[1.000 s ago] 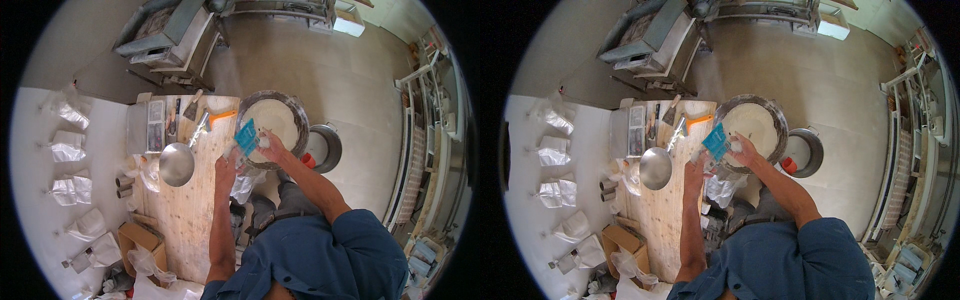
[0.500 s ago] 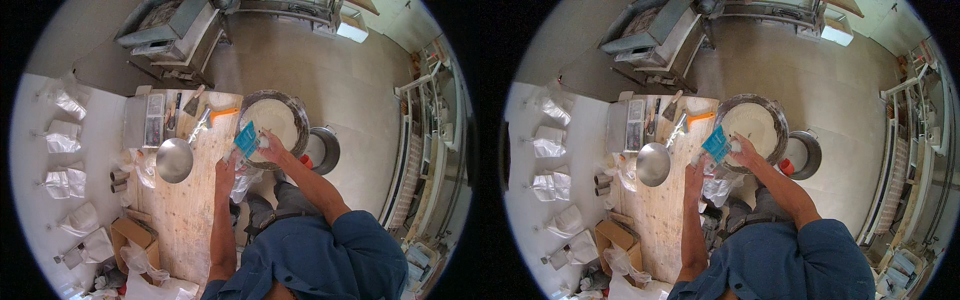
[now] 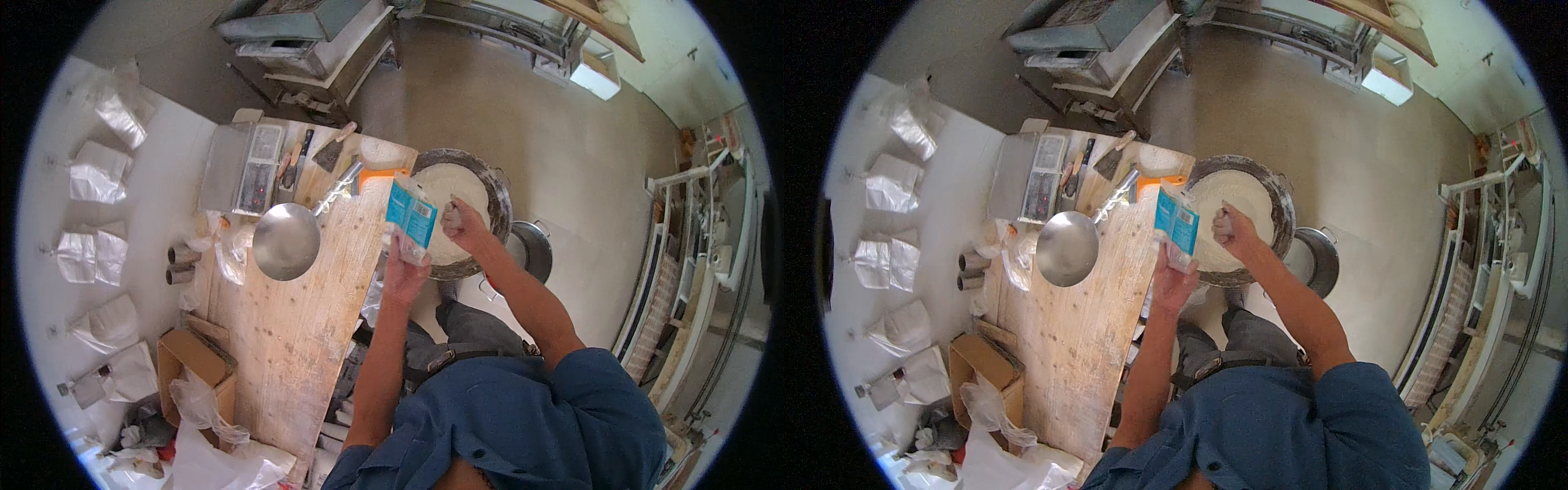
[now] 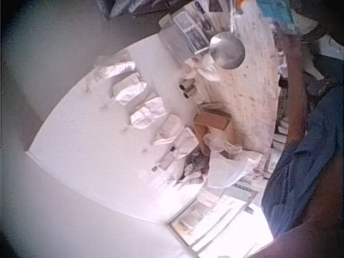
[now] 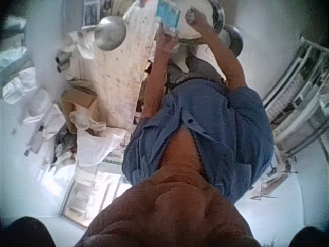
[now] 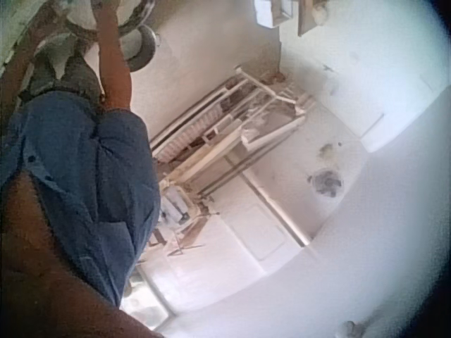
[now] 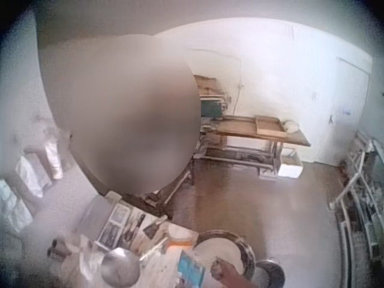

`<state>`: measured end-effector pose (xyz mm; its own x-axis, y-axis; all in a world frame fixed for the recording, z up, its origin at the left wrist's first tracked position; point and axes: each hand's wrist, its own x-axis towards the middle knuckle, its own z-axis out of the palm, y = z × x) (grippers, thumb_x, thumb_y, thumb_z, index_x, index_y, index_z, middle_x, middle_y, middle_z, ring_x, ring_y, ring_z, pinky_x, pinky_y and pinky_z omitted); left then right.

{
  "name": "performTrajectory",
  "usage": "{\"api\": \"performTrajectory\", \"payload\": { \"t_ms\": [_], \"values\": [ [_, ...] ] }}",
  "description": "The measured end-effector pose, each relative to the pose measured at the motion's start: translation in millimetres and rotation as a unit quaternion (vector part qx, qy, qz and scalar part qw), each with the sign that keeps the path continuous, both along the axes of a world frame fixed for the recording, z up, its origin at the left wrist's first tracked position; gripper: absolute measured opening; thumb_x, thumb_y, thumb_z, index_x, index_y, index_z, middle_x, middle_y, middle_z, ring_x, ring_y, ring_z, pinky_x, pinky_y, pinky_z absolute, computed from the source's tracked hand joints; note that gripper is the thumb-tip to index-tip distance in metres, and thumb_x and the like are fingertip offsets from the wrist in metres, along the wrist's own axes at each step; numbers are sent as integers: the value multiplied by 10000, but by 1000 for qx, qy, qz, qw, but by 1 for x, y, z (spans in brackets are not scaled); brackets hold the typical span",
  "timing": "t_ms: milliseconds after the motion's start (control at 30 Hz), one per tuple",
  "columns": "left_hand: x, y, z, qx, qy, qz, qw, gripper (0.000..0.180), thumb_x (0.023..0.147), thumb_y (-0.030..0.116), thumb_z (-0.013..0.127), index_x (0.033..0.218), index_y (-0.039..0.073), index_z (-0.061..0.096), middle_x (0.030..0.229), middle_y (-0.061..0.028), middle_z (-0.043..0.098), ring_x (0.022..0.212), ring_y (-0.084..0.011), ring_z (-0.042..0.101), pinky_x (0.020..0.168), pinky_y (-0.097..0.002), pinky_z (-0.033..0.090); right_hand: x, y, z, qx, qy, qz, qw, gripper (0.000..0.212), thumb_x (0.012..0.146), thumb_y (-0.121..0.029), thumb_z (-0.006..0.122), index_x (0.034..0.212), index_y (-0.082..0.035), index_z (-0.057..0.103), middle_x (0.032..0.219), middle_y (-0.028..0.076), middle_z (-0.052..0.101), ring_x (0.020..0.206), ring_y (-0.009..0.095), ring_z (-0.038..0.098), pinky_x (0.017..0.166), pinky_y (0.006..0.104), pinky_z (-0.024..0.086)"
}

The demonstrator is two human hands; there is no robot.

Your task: The person scoops flour from a large sack into a sieve and sifts it into a white container. They then pour the sifted flour into a large metal mixing bowl, add a packet of ingredients, and pour water from a red cup into the bowl before mixing the contents by hand.

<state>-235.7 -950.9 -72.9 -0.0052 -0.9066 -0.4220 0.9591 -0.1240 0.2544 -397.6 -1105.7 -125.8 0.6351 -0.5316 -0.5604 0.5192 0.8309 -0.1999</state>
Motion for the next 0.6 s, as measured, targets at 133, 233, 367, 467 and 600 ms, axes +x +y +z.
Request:
{"api": "performTrajectory", "payload": {
  "t_ms": [133, 233, 367, 467, 600],
  "values": [
    [-11, -11, -23, -95, 248, 15, 964, 524, 1093, 573, 467, 1244, 83, 579, 1036, -26, 610, 622, -142, 511, 505, -280, 427, -10, -25, -5, -36, 131, 35, 990, 380, 1069, -390, 595, 776, -185, 467, 608, -53, 356, 487, 95, 314, 425, 288, 258],
    [2, -3, -20, -155, 289, 35, 944, 571, 1093, 587, 456, 1160, 32, 577, 962, -24, 605, 558, -116, 487, 485, -286, 400, -3, -38, -14, -74, 251, 53, 964, 397, 1060, -391, 603, 749, -166, 502, 590, -62, 381, 464, 93, 329, 416, 278, 270],
    [39, 27, -7, -195, 311, 98, 925, 582, 1097, 588, 440, 1071, 23, 576, 766, -14, 572, 447, -94, 427, 453, -273, 355, 7, -53, -49, -292, 458, 146, 827, 361, 1048, -402, 619, 820, -123, 633, 649, -16, 568, 508, 103, 481, 465, 284, 391],
    [80, 65, -7, -221, 255, 170, 926, 393, 1144, 392, 439, 1228, 41, 592, 696, 2, 531, 402, -71, 406, 383, -251, 255, -12, -76, -103, -469, 557, 157, 668, 435, 1034, -432, 627, 1010, -9, 726, 941, 176, 742, 803, 300, 679, 715, 452, 537],
    [147, 138, -27, -217, 276, 276, 895, 172, 1114, 207, 475, 1205, 81, 550, 545, 64, 403, 397, -39, 376, 382, -218, 279, -62, -103, -192, -547, 692, 238, 407, 271, 970, -251, 637, 1117, -52, 748, 1077, 185, 709, 1103, 339, 637, 937, 489, 486]
  ]
}}
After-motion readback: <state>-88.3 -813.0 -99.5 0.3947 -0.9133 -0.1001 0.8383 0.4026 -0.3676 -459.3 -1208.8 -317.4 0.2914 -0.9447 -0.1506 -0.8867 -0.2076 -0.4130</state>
